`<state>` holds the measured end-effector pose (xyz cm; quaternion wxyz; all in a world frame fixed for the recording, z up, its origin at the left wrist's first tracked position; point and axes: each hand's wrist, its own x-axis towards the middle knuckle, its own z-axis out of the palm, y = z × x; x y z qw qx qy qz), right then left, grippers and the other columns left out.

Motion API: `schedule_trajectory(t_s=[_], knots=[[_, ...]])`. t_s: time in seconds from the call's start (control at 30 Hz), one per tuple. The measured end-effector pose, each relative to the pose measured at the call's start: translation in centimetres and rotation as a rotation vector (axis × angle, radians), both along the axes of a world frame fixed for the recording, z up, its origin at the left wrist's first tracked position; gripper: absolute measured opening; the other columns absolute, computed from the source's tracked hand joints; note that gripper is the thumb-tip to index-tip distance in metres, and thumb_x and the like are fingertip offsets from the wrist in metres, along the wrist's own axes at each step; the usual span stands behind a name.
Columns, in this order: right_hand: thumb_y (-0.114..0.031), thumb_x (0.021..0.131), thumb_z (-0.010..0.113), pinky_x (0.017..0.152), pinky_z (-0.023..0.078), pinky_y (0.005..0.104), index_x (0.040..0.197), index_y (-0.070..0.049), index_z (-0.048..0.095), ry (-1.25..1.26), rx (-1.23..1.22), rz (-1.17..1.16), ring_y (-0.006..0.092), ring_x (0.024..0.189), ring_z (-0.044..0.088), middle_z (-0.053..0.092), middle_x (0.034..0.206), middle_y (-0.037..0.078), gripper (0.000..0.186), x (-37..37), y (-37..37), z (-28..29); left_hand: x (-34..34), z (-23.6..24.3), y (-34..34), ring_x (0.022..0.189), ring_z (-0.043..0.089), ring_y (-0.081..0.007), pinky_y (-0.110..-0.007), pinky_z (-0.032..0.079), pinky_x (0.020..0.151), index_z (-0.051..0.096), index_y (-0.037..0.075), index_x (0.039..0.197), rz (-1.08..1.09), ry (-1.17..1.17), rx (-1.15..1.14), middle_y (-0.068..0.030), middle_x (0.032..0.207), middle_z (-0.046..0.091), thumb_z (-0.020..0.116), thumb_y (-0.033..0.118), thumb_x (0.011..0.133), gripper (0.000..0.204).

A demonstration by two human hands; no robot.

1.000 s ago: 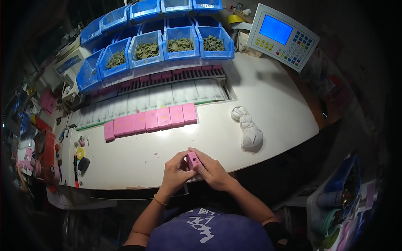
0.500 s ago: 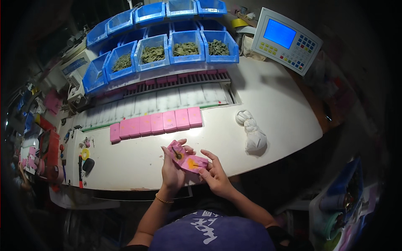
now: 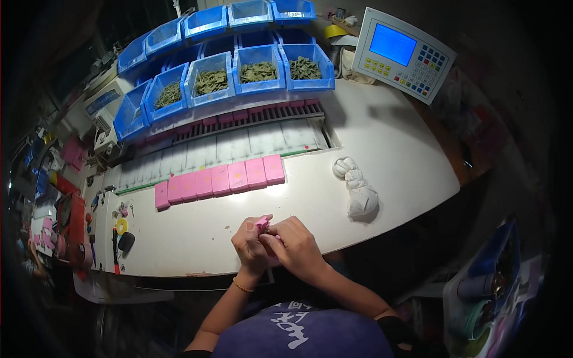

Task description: Placing dried plant material into small pink containers at a production workstation.

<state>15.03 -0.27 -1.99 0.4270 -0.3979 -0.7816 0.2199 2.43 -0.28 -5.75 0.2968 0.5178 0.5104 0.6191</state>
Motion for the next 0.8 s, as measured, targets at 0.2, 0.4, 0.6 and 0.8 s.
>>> schedule_trajectory(t_s=[0.2,0.4,0.6,0.8], knots=[[-0.01,0.086,0.07,0.073,0.048,0.0377,0.094,0.0,0.065,0.183,-0.019,-0.065,0.0279,0.083,0.059,0.063,0.087,0.012,0.013,0.3,0.2,-1.0,-1.5,-0.3,0.6,0.065,0.055,-0.0149,-0.028,0.047,0.061,0.068,-0.009,0.097,0.064,-0.173,-0.096,-0.0084,0.071,0.059,0.032,0.037,0.105,0.059],[-0.025,0.094,0.067,0.072,0.049,0.0335,0.134,-0.001,0.047,-0.06,0.067,-0.378,0.0239,0.079,0.061,0.063,0.097,0.014,0.051,1.4,2.1,-2.9,-2.0,-0.4,0.7,0.073,0.057,-0.0151,-0.028,0.048,0.068,0.066,-0.008,0.104,0.069,-0.112,-0.069,-0.0086,0.079,0.061,0.042,0.045,0.104,0.058],[-0.017,0.102,0.055,0.078,0.051,0.0285,0.13,-0.002,0.043,0.679,-0.922,0.335,0.014,0.094,0.062,0.061,0.112,0.009,0.033,1.0,-1.3,-2.7,-3.2,0.8,-1.1,0.093,0.061,-0.0185,-0.033,0.05,0.087,0.061,0.001,0.119,-0.31,-0.029,-0.164,-0.0075,0.103,0.062,0.066,0.038,0.094,0.045],[-0.004,0.094,0.063,0.092,0.048,0.035,0.124,-0.001,0.044,0.409,-0.67,0.377,0.0248,0.103,0.062,0.061,0.109,0.016,0.036,0.1,-4.4,-2.3,-3.6,2.2,-0.1,0.056,0.051,-0.0166,-0.034,0.05,0.053,0.055,-0.002,0.114,-0.307,-1.186,-0.495,-0.0096,0.072,0.055,0.041,0.063,0.096,0.069]])
